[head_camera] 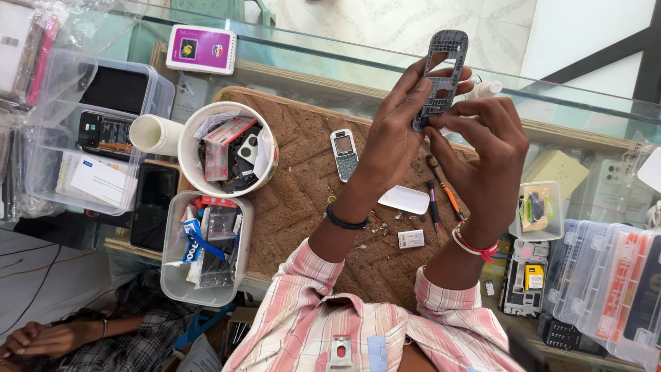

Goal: The person disassembles a mobile phone, removes the battery, and uses tweezers and a screwdriver to manipulate small components on the motherboard. They handle the phone casing, battery, and circuit board, placing parts on the workbench.

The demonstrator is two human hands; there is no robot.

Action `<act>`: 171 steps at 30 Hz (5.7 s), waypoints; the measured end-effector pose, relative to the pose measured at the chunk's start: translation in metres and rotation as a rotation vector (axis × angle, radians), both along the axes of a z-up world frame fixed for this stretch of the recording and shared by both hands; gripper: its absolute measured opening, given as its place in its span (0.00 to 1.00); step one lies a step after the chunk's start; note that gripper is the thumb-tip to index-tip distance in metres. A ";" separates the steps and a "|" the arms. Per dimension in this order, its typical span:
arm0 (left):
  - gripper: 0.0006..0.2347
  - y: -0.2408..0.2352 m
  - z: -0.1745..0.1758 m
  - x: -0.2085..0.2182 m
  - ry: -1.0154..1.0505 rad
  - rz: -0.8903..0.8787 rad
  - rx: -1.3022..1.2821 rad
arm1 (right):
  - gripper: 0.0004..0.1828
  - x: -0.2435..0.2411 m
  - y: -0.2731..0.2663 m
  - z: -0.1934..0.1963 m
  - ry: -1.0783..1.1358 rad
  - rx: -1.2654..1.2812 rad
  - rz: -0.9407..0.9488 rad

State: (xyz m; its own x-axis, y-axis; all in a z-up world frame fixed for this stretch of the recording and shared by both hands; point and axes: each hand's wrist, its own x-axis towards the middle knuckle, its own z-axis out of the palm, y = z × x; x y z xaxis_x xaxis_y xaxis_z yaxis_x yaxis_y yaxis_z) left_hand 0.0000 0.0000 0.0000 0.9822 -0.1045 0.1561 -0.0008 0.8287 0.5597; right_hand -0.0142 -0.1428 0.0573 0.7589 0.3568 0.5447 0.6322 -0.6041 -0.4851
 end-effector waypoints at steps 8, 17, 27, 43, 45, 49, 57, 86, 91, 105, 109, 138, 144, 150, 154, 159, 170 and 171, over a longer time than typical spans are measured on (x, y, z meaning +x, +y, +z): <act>0.15 0.001 0.003 -0.003 -0.060 0.019 -0.019 | 0.13 -0.003 0.003 0.001 0.065 0.059 0.004; 0.15 0.000 0.000 -0.004 -0.101 -0.009 0.082 | 0.13 -0.003 0.000 0.005 0.138 0.062 0.015; 0.16 -0.009 0.001 -0.004 -0.021 -0.054 -0.028 | 0.12 -0.005 -0.009 -0.001 0.020 0.102 -0.018; 0.19 -0.011 0.000 -0.001 0.011 -0.026 -0.020 | 0.05 0.001 -0.020 -0.009 0.078 0.396 -0.048; 0.19 -0.013 -0.001 0.000 0.047 0.012 0.020 | 0.04 0.001 -0.019 -0.006 0.110 0.478 -0.083; 0.21 -0.013 0.001 0.006 0.057 0.027 0.087 | 0.04 -0.001 -0.020 -0.002 0.114 0.450 -0.088; 0.22 -0.003 0.007 0.001 -0.012 -0.055 -0.011 | 0.09 0.000 -0.026 0.002 -0.029 0.239 -0.070; 0.22 0.007 0.029 -0.015 -0.100 -0.043 -0.050 | 0.14 -0.018 0.007 0.018 -0.106 -0.015 -0.047; 0.20 0.004 0.025 -0.014 -0.153 -0.059 -0.049 | 0.13 -0.019 0.003 0.016 -0.048 0.064 -0.046; 0.19 -0.004 0.027 -0.015 -0.186 -0.070 -0.066 | 0.15 -0.029 0.004 0.028 -0.086 0.110 -0.114; 0.19 -0.005 0.030 -0.019 -0.202 -0.080 -0.058 | 0.12 -0.032 -0.001 0.025 -0.061 0.083 -0.158; 0.18 -0.017 0.027 -0.021 -0.314 -0.129 -0.044 | 0.11 -0.037 -0.020 0.025 0.017 0.145 -0.117; 0.18 -0.019 0.025 -0.025 -0.324 -0.132 -0.028 | 0.13 -0.037 -0.016 0.031 0.042 0.206 -0.130; 0.18 -0.024 0.020 -0.023 -0.335 -0.106 0.041 | 0.20 -0.034 -0.005 0.041 0.488 0.768 0.039; 0.18 -0.022 0.018 -0.023 -0.322 -0.094 0.080 | 0.15 -0.031 -0.005 0.037 0.616 0.886 -0.005; 0.25 -0.019 0.026 -0.028 -0.283 0.082 0.501 | 0.10 -0.025 -0.014 0.027 0.535 0.916 0.024; 0.21 -0.006 0.035 -0.023 -0.306 0.282 0.822 | 0.16 -0.019 -0.028 0.018 0.506 0.869 0.033; 0.21 -0.007 0.035 -0.022 -0.293 0.289 0.798 | 0.16 -0.020 -0.029 0.018 0.506 0.860 0.054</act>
State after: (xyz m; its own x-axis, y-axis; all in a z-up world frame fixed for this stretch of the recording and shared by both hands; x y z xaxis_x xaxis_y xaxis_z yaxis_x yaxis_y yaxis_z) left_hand -0.0221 -0.0075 0.0353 0.9192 -0.0442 0.3912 -0.3822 0.1387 0.9136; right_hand -0.0340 -0.1718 0.0756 0.9673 0.0335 0.2513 0.2468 0.1025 -0.9636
